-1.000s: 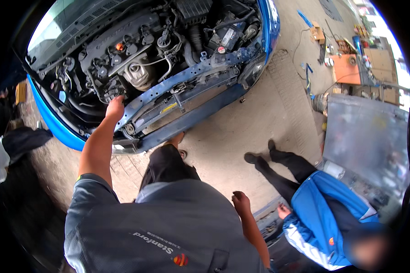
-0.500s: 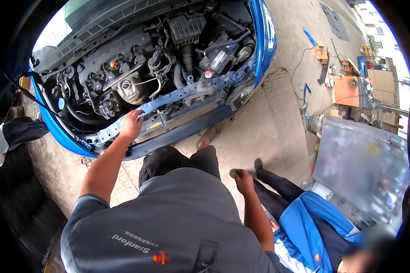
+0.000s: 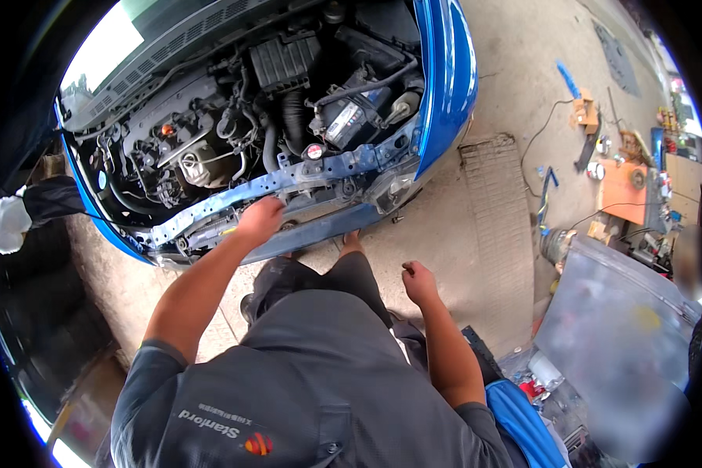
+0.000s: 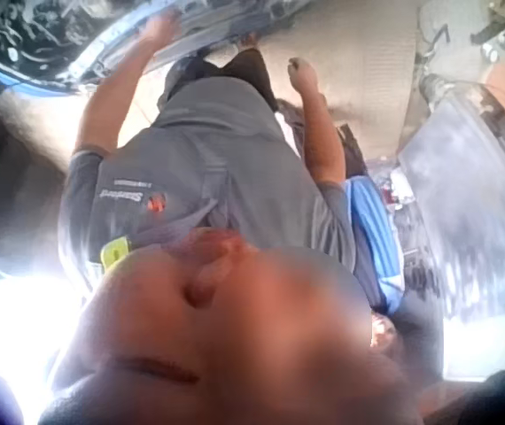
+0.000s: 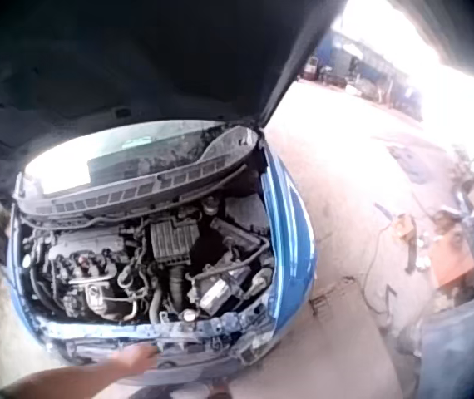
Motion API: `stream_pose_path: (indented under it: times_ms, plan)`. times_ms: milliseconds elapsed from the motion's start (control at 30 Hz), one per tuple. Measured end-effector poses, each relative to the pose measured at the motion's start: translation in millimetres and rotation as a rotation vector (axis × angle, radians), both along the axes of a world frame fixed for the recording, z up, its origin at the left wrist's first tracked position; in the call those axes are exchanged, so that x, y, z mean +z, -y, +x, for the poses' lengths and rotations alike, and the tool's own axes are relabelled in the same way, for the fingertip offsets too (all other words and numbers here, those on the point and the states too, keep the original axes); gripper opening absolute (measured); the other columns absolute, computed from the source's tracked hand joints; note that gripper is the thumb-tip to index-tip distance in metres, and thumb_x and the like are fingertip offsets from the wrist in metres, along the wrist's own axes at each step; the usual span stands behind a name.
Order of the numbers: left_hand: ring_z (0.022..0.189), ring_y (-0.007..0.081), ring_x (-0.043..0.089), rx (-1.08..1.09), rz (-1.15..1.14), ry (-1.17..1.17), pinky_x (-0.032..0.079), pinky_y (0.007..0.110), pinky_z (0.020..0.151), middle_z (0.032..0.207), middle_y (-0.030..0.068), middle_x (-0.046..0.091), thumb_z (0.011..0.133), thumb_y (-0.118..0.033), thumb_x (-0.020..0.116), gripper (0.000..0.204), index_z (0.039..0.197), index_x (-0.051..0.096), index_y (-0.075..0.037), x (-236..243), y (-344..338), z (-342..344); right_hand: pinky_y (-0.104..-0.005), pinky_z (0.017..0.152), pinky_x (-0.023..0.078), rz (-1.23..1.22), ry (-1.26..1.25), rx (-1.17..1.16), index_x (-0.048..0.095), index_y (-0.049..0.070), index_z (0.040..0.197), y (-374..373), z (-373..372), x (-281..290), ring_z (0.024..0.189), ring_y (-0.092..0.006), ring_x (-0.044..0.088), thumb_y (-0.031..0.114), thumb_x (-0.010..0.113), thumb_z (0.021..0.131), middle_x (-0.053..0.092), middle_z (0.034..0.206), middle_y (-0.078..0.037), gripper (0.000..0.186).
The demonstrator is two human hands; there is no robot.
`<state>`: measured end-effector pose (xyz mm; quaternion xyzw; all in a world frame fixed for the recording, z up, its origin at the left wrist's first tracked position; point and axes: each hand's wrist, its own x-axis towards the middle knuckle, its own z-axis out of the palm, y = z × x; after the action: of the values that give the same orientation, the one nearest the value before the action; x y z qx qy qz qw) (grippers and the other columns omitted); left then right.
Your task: The person works on the front of a blue car with the hood open, using a wrench to tighten bolts on the radiator support and battery area. They then attach the front bumper cover, aligning it and securing it with fasteners. The person also handles a metal bowl and a cloth during the process.
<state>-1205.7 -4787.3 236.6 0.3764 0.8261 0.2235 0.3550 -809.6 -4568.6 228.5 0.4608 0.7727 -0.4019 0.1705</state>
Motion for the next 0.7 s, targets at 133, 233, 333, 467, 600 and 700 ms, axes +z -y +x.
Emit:
stream_pose_path:
  times_ms: [133, 233, 333, 467, 600, 700]
  plan:
    - [0.093, 0.0428, 0.062, -0.110, 0.114, 0.054, 0.050, 0.048, 0.080, 0.097, 0.0232, 0.065, 0.093, -0.024, 0.053, 0.025, 0.103, 0.063, -0.003, -52.4, -185.2, -0.2, -0.0428, 0.083, 0.053, -0.081, 0.043, -0.118, 0.068, 0.005, 0.106, -1.1, 52.6, -20.8, 0.094, -0.0366, 0.067, 0.018, 0.059, 0.087, 0.070, 0.097, -0.019, 0.025]
    - [0.105, 0.0366, 0.064, -0.090, -0.164, 0.146, 0.050, 0.041, 0.091, 0.111, 0.0218, 0.068, 0.090, -0.032, 0.061, 0.045, 0.120, 0.061, 0.001, -81.7, -263.5, -4.3, -0.0422, 0.085, 0.052, -0.214, 0.141, -0.189, 0.069, 0.005, 0.106, 8.6, 102.6, -17.7, 0.096, -0.0360, 0.067, 0.018, 0.059, 0.086, 0.070, 0.099, -0.019, 0.026]
    - [0.102, 0.0382, 0.064, -0.249, -0.402, 0.018, 0.050, 0.043, 0.088, 0.105, 0.0255, 0.067, 0.083, -0.036, 0.068, 0.049, 0.112, 0.064, 0.003, -105.8, -299.3, 5.8, -0.0396, 0.086, 0.053, -0.170, 0.214, -0.236, 0.068, 0.003, 0.108, 20.0, 155.7, -17.6, 0.096, -0.0339, 0.069, 0.018, 0.060, 0.086, 0.071, 0.100, -0.019, 0.027]
    - [0.096, 0.0398, 0.066, -0.245, -0.461, -0.010, 0.052, 0.046, 0.082, 0.097, 0.0255, 0.069, 0.078, -0.043, 0.073, 0.050, 0.095, 0.067, 0.004, -112.0, -313.3, 12.7, -0.0402, 0.086, 0.053, -0.211, 0.303, -0.378, 0.069, 0.003, 0.106, 39.8, 204.9, -26.3, 0.096, -0.0349, 0.068, 0.018, 0.060, 0.085, 0.071, 0.099, -0.020, 0.027]
    - [0.095, 0.0388, 0.066, -0.279, -0.464, -0.110, 0.051, 0.045, 0.082, 0.097, 0.0247, 0.068, 0.075, -0.045, 0.077, 0.054, 0.095, 0.066, 0.004, -133.7, -306.1, 4.6, -0.0429, 0.086, 0.053, -0.234, 0.262, -0.451, 0.069, 0.005, 0.106, 51.6, 219.7, -36.5, 0.096, -0.0366, 0.067, 0.019, 0.060, 0.084, 0.071, 0.097, -0.021, 0.028]
    - [0.085, 0.0368, 0.068, -0.162, -0.480, -0.019, 0.053, 0.043, 0.073, 0.092, 0.0235, 0.069, 0.072, -0.043, 0.081, 0.056, 0.096, 0.066, 0.006, -139.4, -306.3, 0.8, -0.0423, 0.086, 0.053, -0.242, 0.189, -0.507, 0.068, 0.005, 0.107, 55.7, 204.7, -41.4, 0.096, -0.0358, 0.067, 0.020, 0.060, 0.085, 0.070, 0.099, -0.020, 0.028]
